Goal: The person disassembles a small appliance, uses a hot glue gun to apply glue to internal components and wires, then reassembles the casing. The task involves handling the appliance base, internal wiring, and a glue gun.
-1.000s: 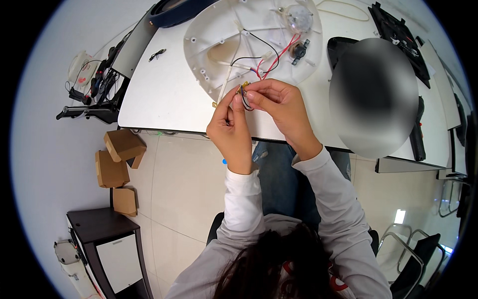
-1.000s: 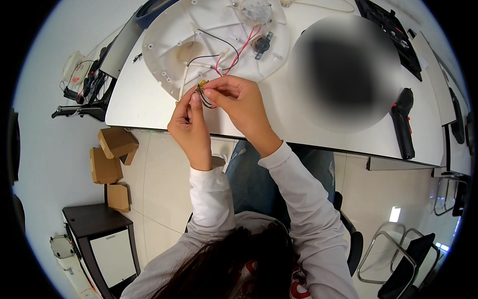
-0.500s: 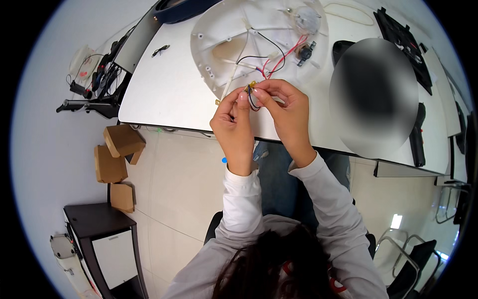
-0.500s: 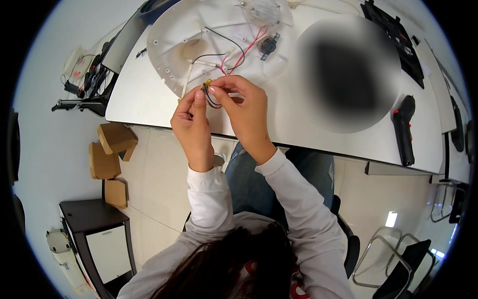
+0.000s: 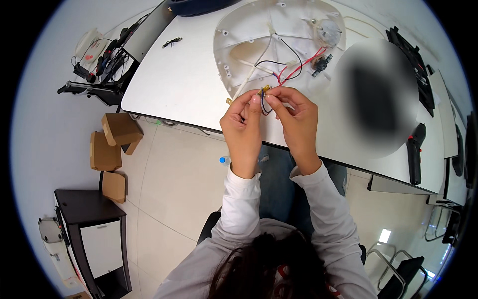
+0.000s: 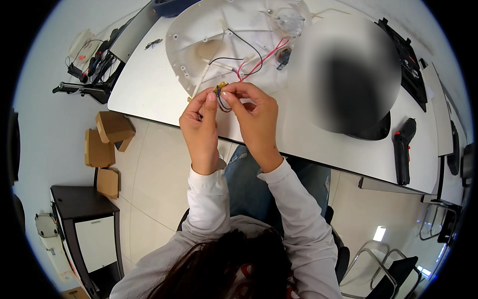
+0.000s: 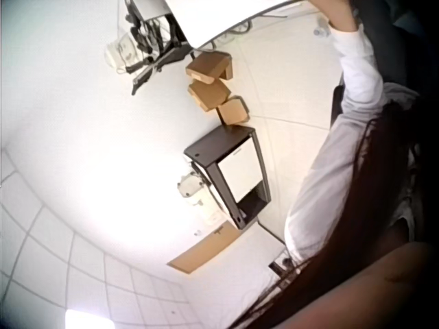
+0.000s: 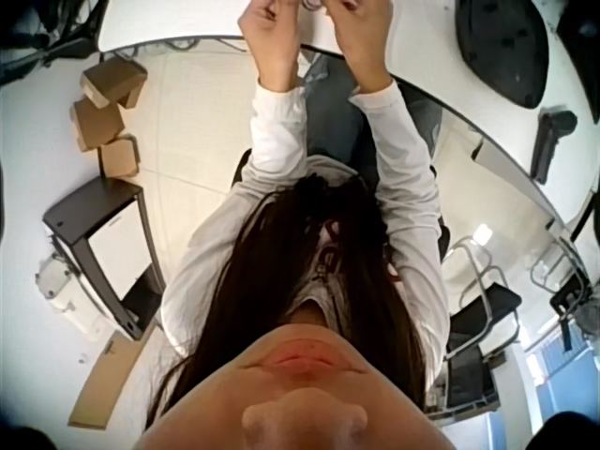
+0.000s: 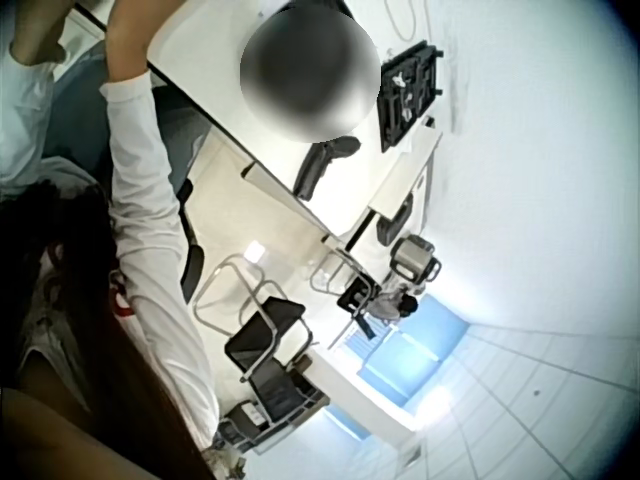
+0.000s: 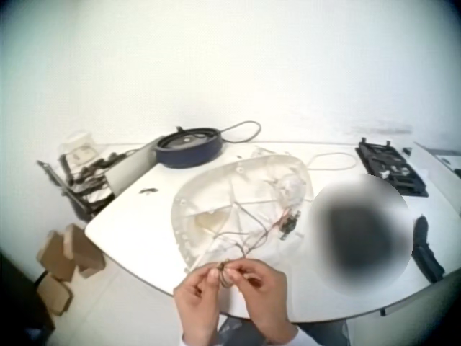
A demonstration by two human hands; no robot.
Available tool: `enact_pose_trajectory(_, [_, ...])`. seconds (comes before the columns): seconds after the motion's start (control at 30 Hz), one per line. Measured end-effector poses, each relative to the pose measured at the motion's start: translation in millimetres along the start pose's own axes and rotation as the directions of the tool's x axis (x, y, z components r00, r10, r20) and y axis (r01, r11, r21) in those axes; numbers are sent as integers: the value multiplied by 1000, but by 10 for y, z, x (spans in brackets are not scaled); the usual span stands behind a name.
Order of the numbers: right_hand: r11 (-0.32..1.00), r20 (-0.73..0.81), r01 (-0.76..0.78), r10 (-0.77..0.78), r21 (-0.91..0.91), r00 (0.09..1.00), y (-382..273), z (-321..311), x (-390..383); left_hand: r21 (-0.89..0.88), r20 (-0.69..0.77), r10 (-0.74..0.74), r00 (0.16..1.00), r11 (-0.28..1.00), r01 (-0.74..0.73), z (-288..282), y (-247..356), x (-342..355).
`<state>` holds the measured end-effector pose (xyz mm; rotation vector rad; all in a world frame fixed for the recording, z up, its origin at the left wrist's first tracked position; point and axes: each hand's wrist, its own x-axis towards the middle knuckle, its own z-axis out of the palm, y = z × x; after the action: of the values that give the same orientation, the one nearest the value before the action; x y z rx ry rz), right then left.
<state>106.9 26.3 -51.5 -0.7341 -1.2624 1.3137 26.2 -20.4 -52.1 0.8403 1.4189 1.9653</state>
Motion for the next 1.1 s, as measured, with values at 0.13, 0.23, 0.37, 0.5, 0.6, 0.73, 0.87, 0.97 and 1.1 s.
enact_pose_trajectory(0.13, [1000, 1, 21, -21, -8, 1000, 64, -15, 20, -32, 16, 9, 1000, 999, -8, 16, 17, -5])
enact_pose_trajectory(0.23, [1000, 0, 24, -24, 0, 1000, 75, -10, 24, -76, 47, -45, 998, 996, 49, 12, 83, -18])
enact_pose_trajectory(0.37, [997, -47, 69, -67, 38, 997, 100, -2, 21, -118, 137, -127, 982, 982, 144, -43, 143, 14])
enact_pose_trajectory(0.5, [998, -58, 68, -67, 5, 996, 75, 19, 8, -106, 166, -150, 975, 980, 169, -89, 112, 39])
enact_pose_trajectory(0.6, [981, -58, 131, -140, -141, 988, 64, 4, -4, -101, 159, -155, 975, 980, 172, -74, 115, 34])
enact_pose_trajectory(0.73, [949, 11, 193, -196, -250, 980, 107, -65, 29, -106, 169, -142, 975, 981, 161, -79, 101, 43])
enact_pose_trajectory(0.87, [963, 43, 174, -169, -205, 985, 24, -61, 57, -115, 165, -135, 977, 981, 155, -55, 131, 28])
enact_pose_trajectory(0.97, [975, 111, 103, -82, -200, 990, -64, -127, 96, -131, 146, -137, 980, 979, 156, -43, 115, 24])
enact_pose_trajectory(1.1, [989, 190, 68, -42, -133, 981, -104, -240, 173, -72, 177, -55, 983, 995, 69, -56, 98, 6])
